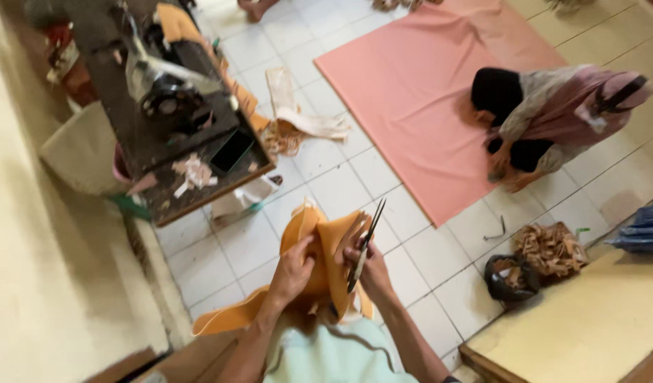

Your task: The person sews a small U-shaped fabric piece using a manual sewing machine, then cuts multiple U-shaped pieces from a larger orange fabric sheet using a template and scissors. The person also handles a large roll of orange fabric and stacks the cut pieces.

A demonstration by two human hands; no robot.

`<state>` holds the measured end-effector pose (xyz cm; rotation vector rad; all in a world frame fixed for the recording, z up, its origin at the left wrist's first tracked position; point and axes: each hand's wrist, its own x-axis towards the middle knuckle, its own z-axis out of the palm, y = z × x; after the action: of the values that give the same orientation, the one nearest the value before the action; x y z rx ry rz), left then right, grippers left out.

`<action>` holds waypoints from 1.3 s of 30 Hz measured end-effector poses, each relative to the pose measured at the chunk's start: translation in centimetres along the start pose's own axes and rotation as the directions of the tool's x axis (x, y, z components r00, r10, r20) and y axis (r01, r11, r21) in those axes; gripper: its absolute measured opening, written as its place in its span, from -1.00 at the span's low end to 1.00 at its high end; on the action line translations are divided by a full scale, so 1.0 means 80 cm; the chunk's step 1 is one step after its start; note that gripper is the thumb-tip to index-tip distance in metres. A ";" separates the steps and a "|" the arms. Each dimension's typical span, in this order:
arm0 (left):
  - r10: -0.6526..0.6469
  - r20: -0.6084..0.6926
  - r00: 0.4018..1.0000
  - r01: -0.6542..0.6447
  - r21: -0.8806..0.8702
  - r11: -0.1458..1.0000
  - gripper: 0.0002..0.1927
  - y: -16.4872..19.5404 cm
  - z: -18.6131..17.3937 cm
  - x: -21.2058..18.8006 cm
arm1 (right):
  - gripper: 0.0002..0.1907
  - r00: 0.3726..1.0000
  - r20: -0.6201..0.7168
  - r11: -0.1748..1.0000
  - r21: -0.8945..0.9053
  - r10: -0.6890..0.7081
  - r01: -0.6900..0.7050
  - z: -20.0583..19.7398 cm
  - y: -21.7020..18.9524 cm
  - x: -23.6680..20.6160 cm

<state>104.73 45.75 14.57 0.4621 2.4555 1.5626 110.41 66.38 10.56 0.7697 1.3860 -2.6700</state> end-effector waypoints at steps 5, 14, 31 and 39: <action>-0.511 0.116 0.852 0.501 0.107 0.859 -0.48 -0.013 -0.046 -0.021 | -0.79 0.979 -0.030 0.957 -0.218 -0.204 0.192 -0.043 0.031 -0.014; 0.076 -0.252 0.965 -0.077 0.008 0.997 -0.52 -0.123 -0.046 -0.004 | -0.61 0.804 -0.450 0.316 -0.885 -0.389 -0.342 -0.281 0.003 -0.151; 0.028 -0.328 0.944 -0.088 -0.167 0.982 -0.41 0.018 0.120 0.088 | -0.71 0.736 -0.655 0.365 -0.735 -0.168 -0.571 -0.422 -0.026 -0.214; -0.210 -0.524 0.825 0.248 0.003 0.969 -0.16 -0.136 0.013 0.051 | -0.76 0.955 -0.293 0.162 -0.945 -0.038 -0.283 -0.310 0.008 -0.100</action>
<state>99.51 43.79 4.27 -0.2954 2.8202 1.6653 127.74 83.74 1.71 0.8970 2.4481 -0.9218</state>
